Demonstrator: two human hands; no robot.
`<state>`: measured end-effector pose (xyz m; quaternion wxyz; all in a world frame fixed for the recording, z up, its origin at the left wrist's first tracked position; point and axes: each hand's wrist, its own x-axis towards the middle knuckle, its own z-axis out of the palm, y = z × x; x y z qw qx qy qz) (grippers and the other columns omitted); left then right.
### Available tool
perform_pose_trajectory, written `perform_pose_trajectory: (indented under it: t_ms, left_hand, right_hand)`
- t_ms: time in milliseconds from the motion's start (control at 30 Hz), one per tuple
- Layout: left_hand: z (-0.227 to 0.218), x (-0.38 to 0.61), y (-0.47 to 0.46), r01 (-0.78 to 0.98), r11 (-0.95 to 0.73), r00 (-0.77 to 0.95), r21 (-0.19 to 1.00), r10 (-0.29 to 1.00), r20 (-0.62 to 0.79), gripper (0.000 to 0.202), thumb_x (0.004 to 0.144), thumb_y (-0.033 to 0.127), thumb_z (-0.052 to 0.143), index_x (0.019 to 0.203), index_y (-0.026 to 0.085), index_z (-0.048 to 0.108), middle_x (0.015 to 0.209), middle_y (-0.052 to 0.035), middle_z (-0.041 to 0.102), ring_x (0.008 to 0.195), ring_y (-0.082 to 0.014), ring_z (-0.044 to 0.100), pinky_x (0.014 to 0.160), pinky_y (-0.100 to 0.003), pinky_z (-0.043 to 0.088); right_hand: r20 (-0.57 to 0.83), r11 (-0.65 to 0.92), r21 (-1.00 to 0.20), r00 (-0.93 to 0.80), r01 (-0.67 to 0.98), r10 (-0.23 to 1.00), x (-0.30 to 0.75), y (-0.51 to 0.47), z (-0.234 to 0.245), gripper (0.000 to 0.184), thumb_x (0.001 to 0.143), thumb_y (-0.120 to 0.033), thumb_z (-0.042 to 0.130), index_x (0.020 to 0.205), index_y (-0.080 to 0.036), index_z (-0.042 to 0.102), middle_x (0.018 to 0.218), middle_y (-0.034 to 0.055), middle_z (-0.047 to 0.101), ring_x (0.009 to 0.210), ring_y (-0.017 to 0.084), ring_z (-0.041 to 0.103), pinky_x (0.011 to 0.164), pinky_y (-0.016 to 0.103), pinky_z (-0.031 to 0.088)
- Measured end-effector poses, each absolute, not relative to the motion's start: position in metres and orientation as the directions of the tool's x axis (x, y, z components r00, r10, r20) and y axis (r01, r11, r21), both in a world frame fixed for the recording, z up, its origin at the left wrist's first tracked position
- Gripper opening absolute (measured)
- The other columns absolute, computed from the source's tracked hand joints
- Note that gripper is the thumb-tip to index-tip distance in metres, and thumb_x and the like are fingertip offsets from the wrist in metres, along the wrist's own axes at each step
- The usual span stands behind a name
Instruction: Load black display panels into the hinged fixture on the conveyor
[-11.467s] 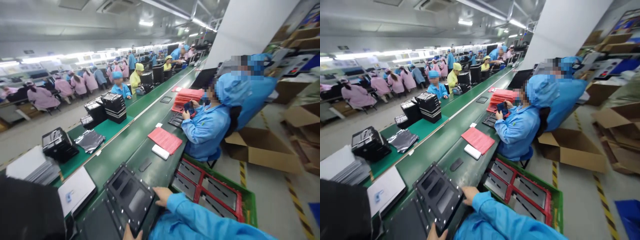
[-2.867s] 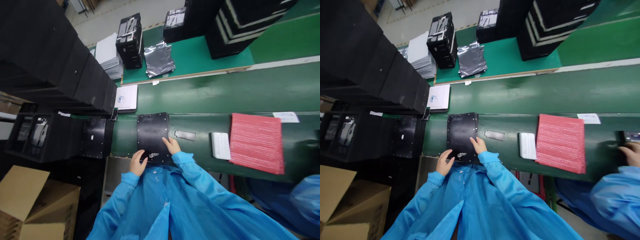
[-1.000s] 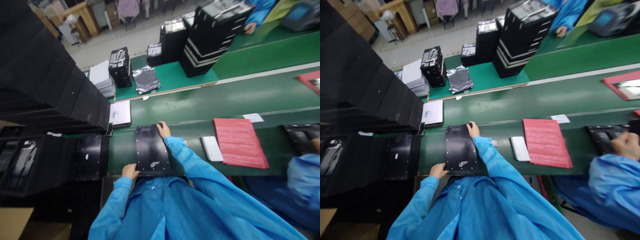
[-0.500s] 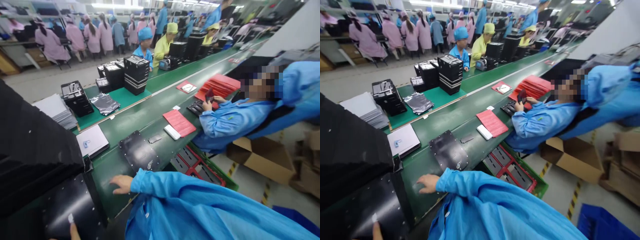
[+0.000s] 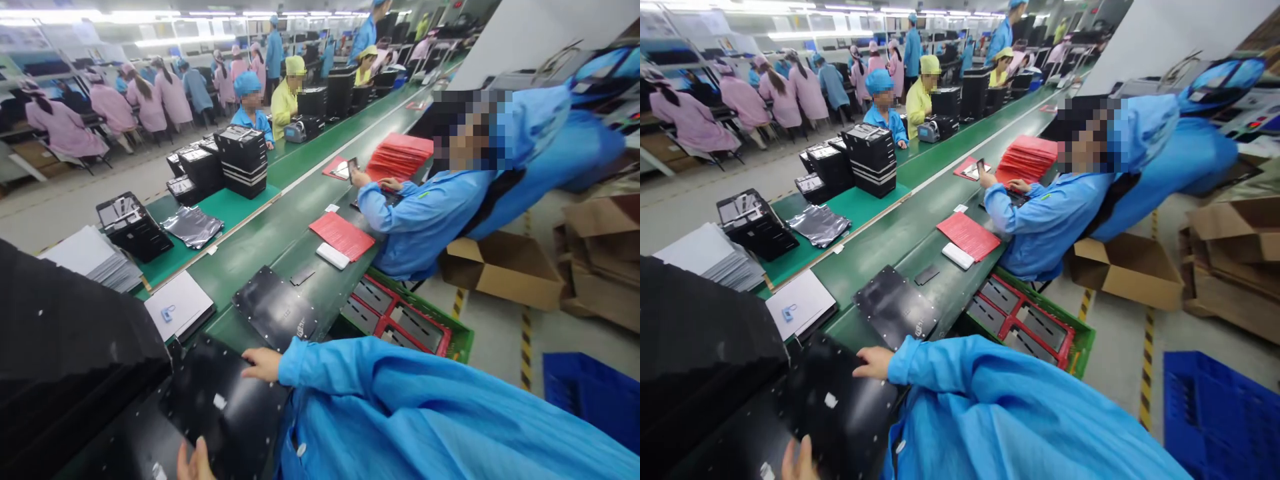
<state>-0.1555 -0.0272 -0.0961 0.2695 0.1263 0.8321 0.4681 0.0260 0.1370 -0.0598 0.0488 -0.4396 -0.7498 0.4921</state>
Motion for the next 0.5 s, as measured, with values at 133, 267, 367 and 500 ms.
perform_pose_trajectory:
  t_ms: [133,267,367,500]
  left_hand:
    - [-0.092,-0.084,0.041,-0.155,0.464,-0.686,0.872,0.585,-0.433,0.076,0.078,0.052,0.052,0.143,0.021,0.030,0.117,-0.0125,0.061,0.119,-0.0295,0.056,0.099,-0.044,0.048]
    - [-0.093,-0.038,0.102,-0.145,0.510,-0.615,0.848,0.625,-0.481,0.074,0.082,0.049,0.050,0.144,0.016,0.028,0.108,-0.0145,0.064,0.115,-0.0272,0.059,0.096,-0.041,0.049]
    - [-0.091,-0.026,0.127,-0.094,0.514,-0.640,0.853,0.625,-0.447,0.072,0.081,0.049,0.052,0.142,0.016,0.031,0.102,-0.0121,0.065,0.110,-0.0261,0.062,0.095,-0.041,0.049]
    - [-0.075,-0.014,0.142,0.199,0.593,-0.696,0.780,0.646,-0.314,0.071,0.079,0.051,0.051,0.137,0.012,0.039,0.112,-0.0167,0.062,0.116,-0.0301,0.057,0.103,-0.045,0.043]
  right_hand:
    - [-0.326,0.068,-0.756,-0.464,0.651,0.823,0.112,0.176,-0.055,0.033,0.084,-0.028,0.060,0.115,-0.016,0.061,0.101,0.0072,0.069,0.093,0.021,0.063,0.081,0.030,0.048]
    - [-0.325,0.019,-0.749,-0.393,0.662,0.860,0.169,0.210,-0.061,0.031,0.086,-0.025,0.055,0.114,-0.012,0.060,0.103,0.0106,0.068,0.096,0.023,0.063,0.083,0.033,0.048]
    - [-0.281,0.052,-0.766,-0.408,0.641,0.869,0.196,0.227,-0.063,0.032,0.086,-0.027,0.055,0.115,-0.015,0.060,0.109,0.0114,0.066,0.102,0.024,0.061,0.089,0.035,0.047]
    - [-0.079,0.217,-0.773,-0.430,0.596,0.899,0.228,0.256,-0.060,0.037,0.085,-0.030,0.057,0.119,-0.017,0.060,0.127,0.0131,0.058,0.116,0.024,0.054,0.100,0.037,0.041]
